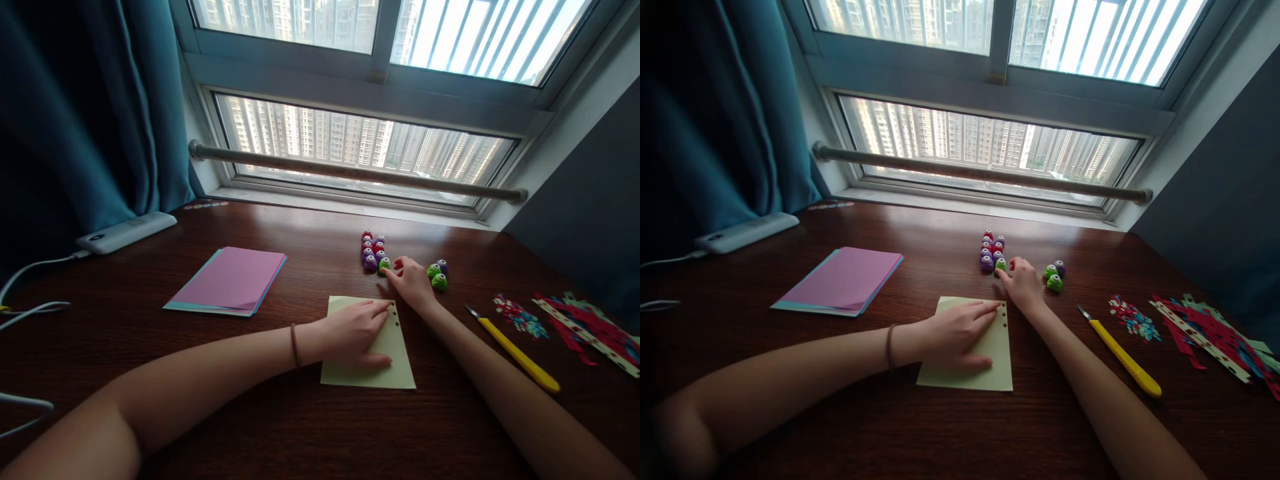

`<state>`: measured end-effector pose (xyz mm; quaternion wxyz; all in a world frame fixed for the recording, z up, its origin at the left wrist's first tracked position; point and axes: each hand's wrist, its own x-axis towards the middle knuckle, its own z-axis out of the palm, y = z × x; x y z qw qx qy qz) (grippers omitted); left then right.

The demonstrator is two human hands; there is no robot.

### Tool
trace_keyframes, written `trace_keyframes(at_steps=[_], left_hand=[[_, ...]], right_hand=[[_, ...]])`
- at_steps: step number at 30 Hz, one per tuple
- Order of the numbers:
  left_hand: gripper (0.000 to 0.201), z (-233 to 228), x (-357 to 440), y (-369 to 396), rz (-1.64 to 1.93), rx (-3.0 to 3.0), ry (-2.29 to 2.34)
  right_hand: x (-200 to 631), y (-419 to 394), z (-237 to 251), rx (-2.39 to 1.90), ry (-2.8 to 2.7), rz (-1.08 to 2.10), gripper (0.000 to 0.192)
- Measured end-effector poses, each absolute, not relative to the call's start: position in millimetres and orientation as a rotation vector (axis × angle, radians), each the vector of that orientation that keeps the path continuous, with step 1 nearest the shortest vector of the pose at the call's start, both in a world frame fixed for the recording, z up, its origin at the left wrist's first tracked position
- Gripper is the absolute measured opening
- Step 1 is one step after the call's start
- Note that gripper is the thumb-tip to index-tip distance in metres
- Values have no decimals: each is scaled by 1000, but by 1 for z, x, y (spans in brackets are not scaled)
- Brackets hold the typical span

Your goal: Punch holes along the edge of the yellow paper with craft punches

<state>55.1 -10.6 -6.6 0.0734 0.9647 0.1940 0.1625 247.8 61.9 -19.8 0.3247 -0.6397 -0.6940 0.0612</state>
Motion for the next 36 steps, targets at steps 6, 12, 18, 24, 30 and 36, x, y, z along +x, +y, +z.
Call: trace_keyframes(at_steps=[6, 12, 18, 24, 30, 36], left_hand=[[71, -7, 55, -13, 453, 2919, 639], [81, -4, 53, -16, 439, 2943, 695], [92, -9, 55, -14, 438, 2926, 709], [93, -10, 57, -13, 450, 2890, 738], [90, -7, 58, -14, 435, 2869, 753], [88, -9, 57, -14, 418, 2882, 762]], right_hand=[[231, 70, -20, -1806, -1797, 97, 20], [249, 50, -12, -1710, -1786, 235, 20], [284, -6, -11, -1509, -1778, 579, 31], [305, -35, -19, -1451, -1624, 788, 38], [301, -40, -10, -1524, -1675, 808, 36], [297, -47, -6, -1520, -1781, 823, 35]])
